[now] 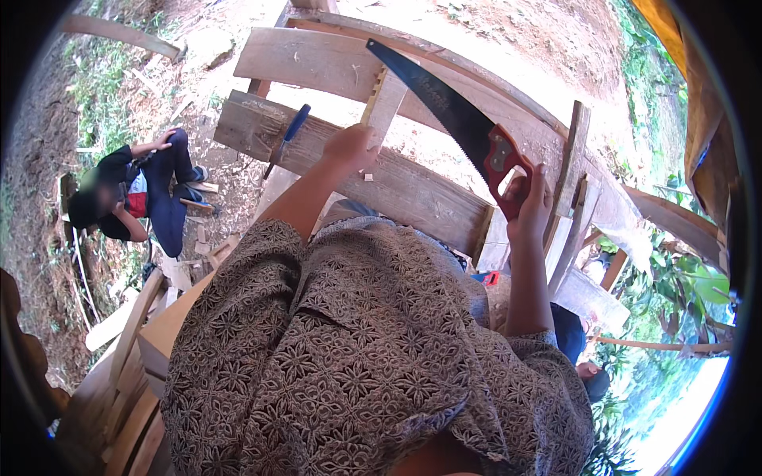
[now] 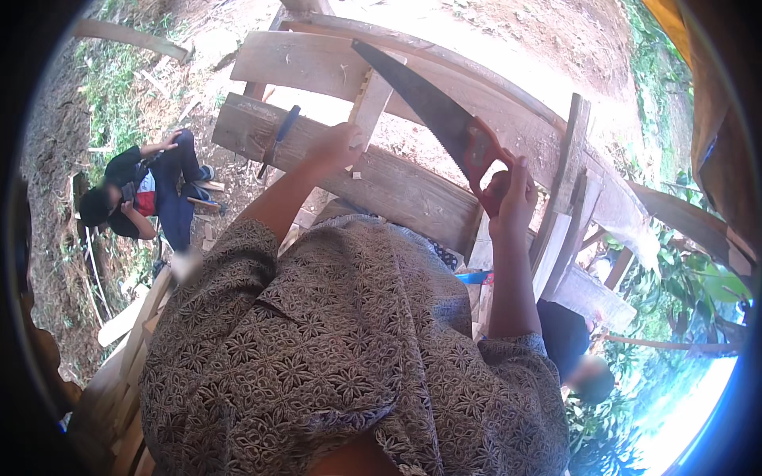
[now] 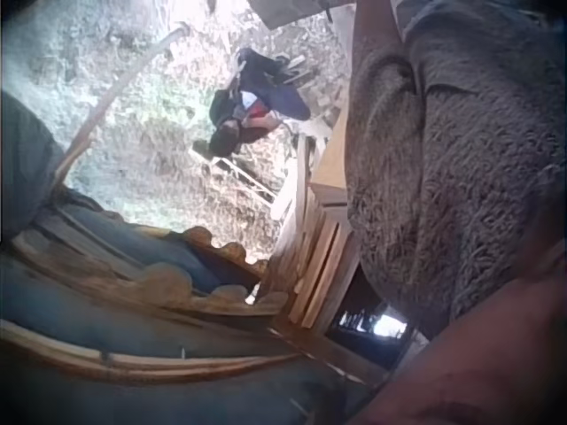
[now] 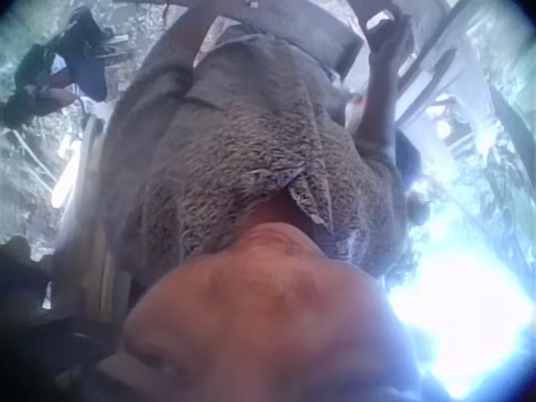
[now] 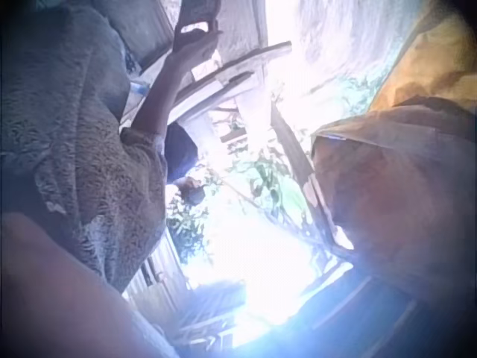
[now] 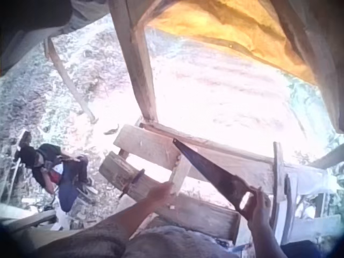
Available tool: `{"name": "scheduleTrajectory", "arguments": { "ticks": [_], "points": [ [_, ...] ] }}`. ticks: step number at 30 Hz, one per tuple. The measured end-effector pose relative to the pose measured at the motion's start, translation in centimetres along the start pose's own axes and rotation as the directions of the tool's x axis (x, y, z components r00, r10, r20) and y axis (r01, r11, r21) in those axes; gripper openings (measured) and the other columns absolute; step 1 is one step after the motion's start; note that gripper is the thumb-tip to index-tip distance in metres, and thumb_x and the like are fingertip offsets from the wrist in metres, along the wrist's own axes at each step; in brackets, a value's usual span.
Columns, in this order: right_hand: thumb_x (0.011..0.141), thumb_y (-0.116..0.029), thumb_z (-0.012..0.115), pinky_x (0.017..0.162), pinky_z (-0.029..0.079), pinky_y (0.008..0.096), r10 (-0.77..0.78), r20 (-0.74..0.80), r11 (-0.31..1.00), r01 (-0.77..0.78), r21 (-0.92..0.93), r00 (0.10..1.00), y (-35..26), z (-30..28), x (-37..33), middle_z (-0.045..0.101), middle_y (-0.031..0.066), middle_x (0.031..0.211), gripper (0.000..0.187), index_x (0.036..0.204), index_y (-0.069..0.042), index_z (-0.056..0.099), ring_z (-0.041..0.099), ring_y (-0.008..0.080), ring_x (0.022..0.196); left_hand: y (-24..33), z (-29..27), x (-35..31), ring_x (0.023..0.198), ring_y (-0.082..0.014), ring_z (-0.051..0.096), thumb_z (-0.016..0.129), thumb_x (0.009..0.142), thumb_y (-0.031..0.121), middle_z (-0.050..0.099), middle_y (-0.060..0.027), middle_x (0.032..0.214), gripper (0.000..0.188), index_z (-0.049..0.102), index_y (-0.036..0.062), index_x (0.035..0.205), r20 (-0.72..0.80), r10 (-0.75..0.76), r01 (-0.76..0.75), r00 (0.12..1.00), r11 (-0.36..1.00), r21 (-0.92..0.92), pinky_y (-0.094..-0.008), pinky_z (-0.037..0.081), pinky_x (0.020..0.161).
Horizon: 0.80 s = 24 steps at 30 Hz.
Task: The person uses a hand saw and a chisel to cut and shape small wooden pieces on a workbench. They repeatedly saw along marked lines, then chisel out the cut sections to refine the shape of the wood.
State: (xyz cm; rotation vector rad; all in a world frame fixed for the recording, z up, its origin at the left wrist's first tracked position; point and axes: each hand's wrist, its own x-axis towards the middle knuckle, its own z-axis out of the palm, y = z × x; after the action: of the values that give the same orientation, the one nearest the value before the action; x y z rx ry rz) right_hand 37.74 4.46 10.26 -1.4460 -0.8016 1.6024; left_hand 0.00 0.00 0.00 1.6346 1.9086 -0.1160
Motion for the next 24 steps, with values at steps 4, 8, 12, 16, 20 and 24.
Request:
{"name": "scheduleTrajectory", "arguments": {
  "ticks": [4, 8, 12, 16, 20, 24],
  "points": [
    [0.11, -0.056, 0.042, 0.063, 0.048, 0.0283, 0.194, -0.234, 0.881, -0.065, 0.468, 0.953, 3.0, -5.0, -2.5, 0.054, 0.0006, 0.077, 0.055, 0.128, -0.007, 0.06, 0.053, 0.0109, 0.068, -0.1, 0.2, 3.8, 0.133, -0.0416, 0.055, 0.071, 0.091, 0.047, 0.061, -0.0261, 0.138, 0.087, 0.034, 0.0016, 0.154, -0.241, -0.253, 0.194, 0.937, 0.95, -0.245, -0.0492, 0.045, 0.111],
    [0.112, -0.053, 0.033, 0.073, 0.051, 0.0344, 0.195, -0.129, 0.686, -0.041, 0.727, 0.972, 8.1, -7.6, -3.9, 0.056, 0.0034, 0.085, 0.056, 0.133, -0.006, 0.055, 0.054, 0.017, 0.074, 0.3, 1.7, 7.3, 0.136, -0.0409, 0.055, 0.075, 0.087, 0.055, 0.054, -0.0305, 0.146, 0.11, 0.018, -0.0039, 0.161, -0.158, -0.392, 0.343, 0.906, 0.901, -0.266, -0.0443, 0.044, 0.114],
    [0.113, -0.048, 0.034, 0.095, 0.054, 0.0412, 0.25, -0.05, 0.729, -0.154, 0.667, 0.967, 12.9, -8.0, -4.8, 0.069, 0.0158, 0.119, 0.054, 0.141, -0.005, 0.051, 0.067, 0.0232, 0.1, 1.6, 3.3, 7.4, 0.122, -0.0332, 0.065, 0.078, 0.089, 0.042, 0.064, -0.0251, 0.136, 0.088, 0.04, -0.005, 0.152, -0.173, -0.506, 0.4, 0.845, 0.813, -0.424, -0.0423, 0.053, 0.1],
    [0.111, -0.047, 0.044, 0.09, 0.058, 0.0434, 0.309, 0.156, 0.877, -0.345, 0.336, 0.938, 17.0, -8.9, -5.2, 0.071, 0.0099, 0.115, 0.049, 0.137, -0.007, 0.056, 0.069, 0.0226, 0.105, 4.0, 2.5, 4.6, 0.1, -0.022, 0.07, 0.077, 0.093, 0.031, 0.072, -0.0149, 0.114, 0.052, 0.063, -0.0039, 0.129, 0.026, -0.324, 0.243, 0.946, 0.651, -0.72, -0.037, 0.055, 0.084],
    [0.108, -0.036, 0.055, 0.086, 0.06, 0.0383, 0.332, 0.186, 0.938, -0.345, 0.043, 0.925, 21.6, -8.2, -3.5, 0.07, 0.0123, 0.115, 0.043, 0.132, -0.002, 0.059, 0.07, 0.0226, 0.102, 5.9, 4.0, -1.0, 0.095, -0.0186, 0.069, 0.073, 0.098, 0.027, 0.072, -0.0107, 0.106, 0.039, 0.065, -0.0025, 0.122, -0.076, -0.321, 0.114, 0.944, 0.534, -0.838, -0.0348, 0.056, 0.08],
    [0.103, -0.036, 0.061, 0.077, 0.064, 0.04, 0.385, 0.171, 0.864, -0.288, -0.413, 0.907, 23.6, -8.5, -1.1, 0.073, 0.0222, 0.105, 0.047, 0.118, 0.008, 0.066, 0.074, 0.0304, 0.1, 6.4, 8.1, -7.5, 0.093, -0.0177, 0.068, 0.073, 0.099, 0.031, 0.069, -0.0084, 0.103, 0.036, 0.064, 0.0017, 0.118, -0.143, -0.343, -0.115, 0.928, 0.099, -0.988, -0.0308, 0.057, 0.071]
  ]
}}
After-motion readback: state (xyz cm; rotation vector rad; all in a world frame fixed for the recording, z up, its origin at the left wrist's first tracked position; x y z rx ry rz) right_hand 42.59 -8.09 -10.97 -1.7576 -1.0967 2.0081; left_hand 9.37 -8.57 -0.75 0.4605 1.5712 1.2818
